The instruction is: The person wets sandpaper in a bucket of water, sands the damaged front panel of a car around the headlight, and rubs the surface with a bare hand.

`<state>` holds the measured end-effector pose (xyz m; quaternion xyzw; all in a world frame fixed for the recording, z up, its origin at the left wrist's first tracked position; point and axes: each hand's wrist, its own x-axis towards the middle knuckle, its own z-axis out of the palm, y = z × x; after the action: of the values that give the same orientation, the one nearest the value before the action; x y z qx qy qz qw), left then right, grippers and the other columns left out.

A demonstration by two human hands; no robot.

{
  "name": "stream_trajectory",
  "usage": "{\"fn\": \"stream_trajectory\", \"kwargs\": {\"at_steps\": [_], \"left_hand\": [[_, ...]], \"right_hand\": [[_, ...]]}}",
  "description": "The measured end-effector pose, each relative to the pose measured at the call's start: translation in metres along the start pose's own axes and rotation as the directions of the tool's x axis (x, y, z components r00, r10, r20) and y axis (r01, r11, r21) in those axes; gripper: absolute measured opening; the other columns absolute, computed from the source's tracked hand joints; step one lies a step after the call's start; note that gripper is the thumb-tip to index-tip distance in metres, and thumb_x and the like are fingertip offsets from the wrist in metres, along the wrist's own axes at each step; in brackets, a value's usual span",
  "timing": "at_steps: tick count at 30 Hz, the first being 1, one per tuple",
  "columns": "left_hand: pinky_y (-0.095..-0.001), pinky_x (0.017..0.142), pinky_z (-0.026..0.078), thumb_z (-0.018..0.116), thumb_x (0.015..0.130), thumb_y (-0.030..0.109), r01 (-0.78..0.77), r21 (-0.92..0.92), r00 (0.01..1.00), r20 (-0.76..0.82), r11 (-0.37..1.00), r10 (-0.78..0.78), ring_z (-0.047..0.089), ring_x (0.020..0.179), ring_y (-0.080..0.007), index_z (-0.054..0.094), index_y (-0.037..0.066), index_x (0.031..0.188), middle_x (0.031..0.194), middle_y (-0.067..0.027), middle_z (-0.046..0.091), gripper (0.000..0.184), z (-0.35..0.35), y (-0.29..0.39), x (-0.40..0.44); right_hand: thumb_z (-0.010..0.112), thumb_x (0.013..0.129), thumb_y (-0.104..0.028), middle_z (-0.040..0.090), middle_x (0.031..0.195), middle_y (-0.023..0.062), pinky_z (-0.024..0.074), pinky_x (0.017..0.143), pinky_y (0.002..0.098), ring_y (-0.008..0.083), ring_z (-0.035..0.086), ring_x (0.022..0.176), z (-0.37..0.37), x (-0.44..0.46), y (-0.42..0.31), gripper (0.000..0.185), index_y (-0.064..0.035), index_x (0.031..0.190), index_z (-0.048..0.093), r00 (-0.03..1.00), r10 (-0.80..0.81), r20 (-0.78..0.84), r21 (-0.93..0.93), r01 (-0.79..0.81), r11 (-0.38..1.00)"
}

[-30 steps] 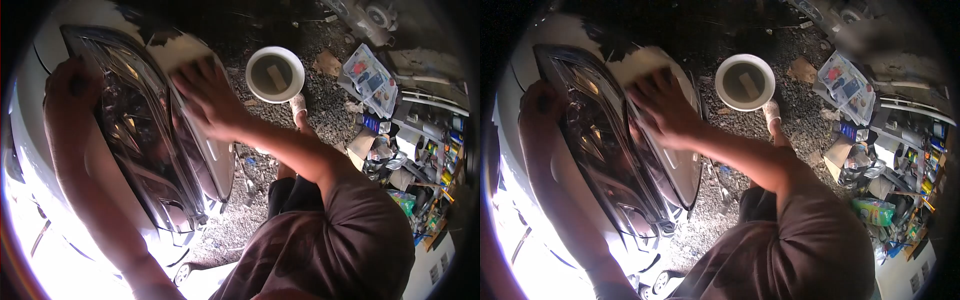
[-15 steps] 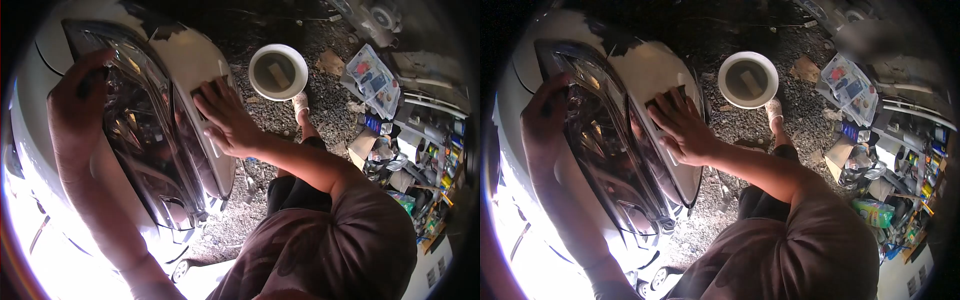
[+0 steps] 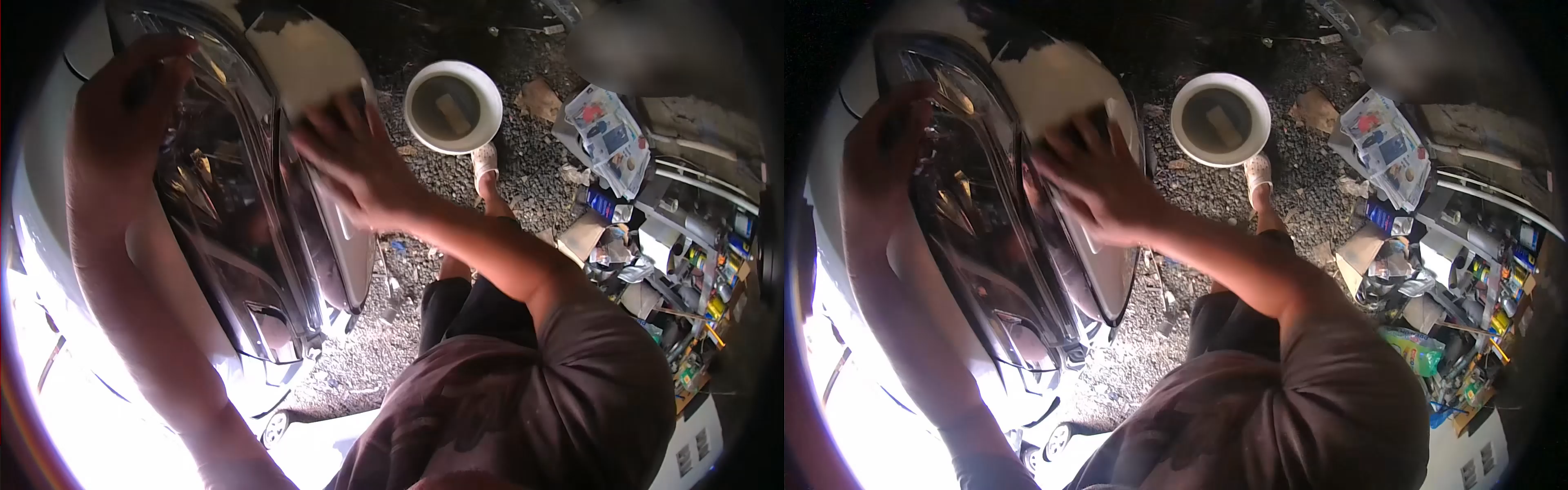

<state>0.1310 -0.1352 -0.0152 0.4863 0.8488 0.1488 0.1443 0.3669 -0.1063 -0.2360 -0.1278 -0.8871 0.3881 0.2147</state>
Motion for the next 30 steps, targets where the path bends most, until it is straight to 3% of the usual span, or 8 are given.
{"fn": "stream_trajectory", "kwargs": {"at_steps": [4, 10, 13, 19, 22, 25, 28, 30], "left_hand": [[-0.0236, 0.073, 0.047, 0.072, 0.102, 0.021, 0.114, -0.14, 0.991, 0.09, 0.984, -0.102, 0.058, 0.079, -0.0039, 0.077, 0.013, 0.128, 0.091, 0.0008, 0.073, 0.027, -0.003, -0.013, 0.005], [-0.0249, 0.08, 0.05, 0.072, 0.105, 0.023, -0.079, -0.085, 0.996, -0.041, 0.993, 0.076, 0.06, 0.086, -0.0066, 0.074, 0.013, 0.132, 0.102, 0.0002, 0.072, 0.03, 0.002, -0.026, 0.002], [-0.0253, 0.085, 0.052, 0.072, 0.105, 0.027, 0.074, 0.033, 0.992, 0.095, 0.997, -0.077, 0.065, 0.092, -0.0086, 0.074, 0.012, 0.134, 0.109, -0.0019, 0.074, 0.032, -0.004, -0.014, -0.001], [-0.0298, 0.091, 0.054, 0.069, 0.106, 0.026, -0.101, 0.206, 0.991, -0.061, 0.973, 0.116, 0.069, 0.1, -0.0126, 0.072, 0.011, 0.136, 0.116, -0.0058, 0.077, 0.034, 0.0, -0.012, 0.0], [-0.0309, 0.094, 0.054, 0.069, 0.106, 0.026, 0.082, 0.046, 0.996, 0.019, 0.996, -0.083, 0.069, 0.101, -0.0127, 0.072, 0.011, 0.136, 0.117, -0.0066, 0.077, 0.033, 0.003, -0.005, -0.002], [-0.0233, 0.071, 0.046, 0.075, 0.1, 0.019, -0.156, 0.004, 0.979, -0.132, 0.988, 0.155, 0.057, 0.077, -0.0038, 0.078, 0.014, 0.127, 0.088, 0.0026, 0.071, 0.028, 0.008, -0.013, 0.004], [-0.0238, 0.07, 0.047, 0.076, 0.099, 0.019, 0.023, -0.179, 0.996, -0.085, 0.984, -0.039, 0.056, 0.076, -0.0046, 0.078, 0.014, 0.127, 0.088, 0.0032, 0.07, 0.029, 0.003, -0.009, 0.001], [-0.0235, 0.072, 0.048, 0.075, 0.1, 0.016, 0.11, 0.085, 0.993, -0.048, 0.99, -0.106, 0.058, 0.078, -0.0051, 0.077, 0.013, 0.127, 0.09, 0.0027, 0.07, 0.028, 0.0, 0.009, -0.001]], "right_hand": [[0.063, 0.104, -0.03, 0.027, 0.173, 0.0204, 0.0168, 0.126, 0.0746, 0.049, 0.018, 0.161, 0.003, 0.045, 0.017, 0.068, -0.0146, 0.166, 0.038, 0.996, 0.022, -0.083, 0.074, -0.016, 0.997], [0.065, 0.103, -0.025, 0.018, 0.177, 0.0242, 0.0177, 0.127, 0.0692, 0.051, 0.012, 0.163, 0.02, -0.024, -0.007, 0.071, -0.0083, 0.166, 0.037, 0.997, 0.076, -0.025, 0.027, -0.076, 0.997], [0.069, 0.1, -0.03, 0.019, 0.175, 0.024, 0.016, 0.127, 0.0732, 0.051, 0.008, 0.163, 0.017, 0.02, 0.017, 0.077, -0.0087, 0.166, 0.035, 0.983, 0.071, -0.168, 0.076, -0.059, 0.995], [0.063, 0.106, -0.03, 0.022, 0.177, 0.0208, 0.0143, 0.128, 0.0695, 0.0492, 0.011, 0.164, 0.025, -0.051, -0.028, 0.064, -0.011, 0.164, 0.043, 0.998, 0.054, -0.038, 0.055, -0.051, 0.997], [0.063, 0.106, -0.031, 0.022, 0.177, 0.0206, 0.0128, 0.129, 0.0694, 0.0484, 0.01, 0.164, 0.017, 0.007, -0.006, 0.065, -0.011, 0.164, 0.043, 0.989, 0.053, -0.137, -0.018, -0.056, 0.998], [0.064, 0.106, -0.033, 0.023, 0.177, 0.0209, 0.0123, 0.129, 0.0692, 0.048, 0.01, 0.164, 0.005, 0.029, -0.008, 0.065, -0.0105, 0.164, 0.043, 0.985, 0.093, -0.144, 0.003, -0.093, 0.996], [0.065, 0.105, -0.035, 0.019, 0.178, 0.0223, 0.011, 0.129, 0.07, 0.0489, 0.005, 0.165, 0.029, -0.036, -0.018, 0.069, -0.011, 0.165, 0.041, 0.988, 0.097, -0.118, 0.111, -0.084, 0.99], [0.066, 0.104, -0.034, 0.02, 0.177, 0.0229, 0.0137, 0.128, 0.0709, 0.0499, 0.008, 0.164, 0.028, -0.038, -0.02, 0.072, -0.0137, 0.167, 0.037, 0.99, 0.133, -0.058, 0.069, -0.129, 0.989]]}}
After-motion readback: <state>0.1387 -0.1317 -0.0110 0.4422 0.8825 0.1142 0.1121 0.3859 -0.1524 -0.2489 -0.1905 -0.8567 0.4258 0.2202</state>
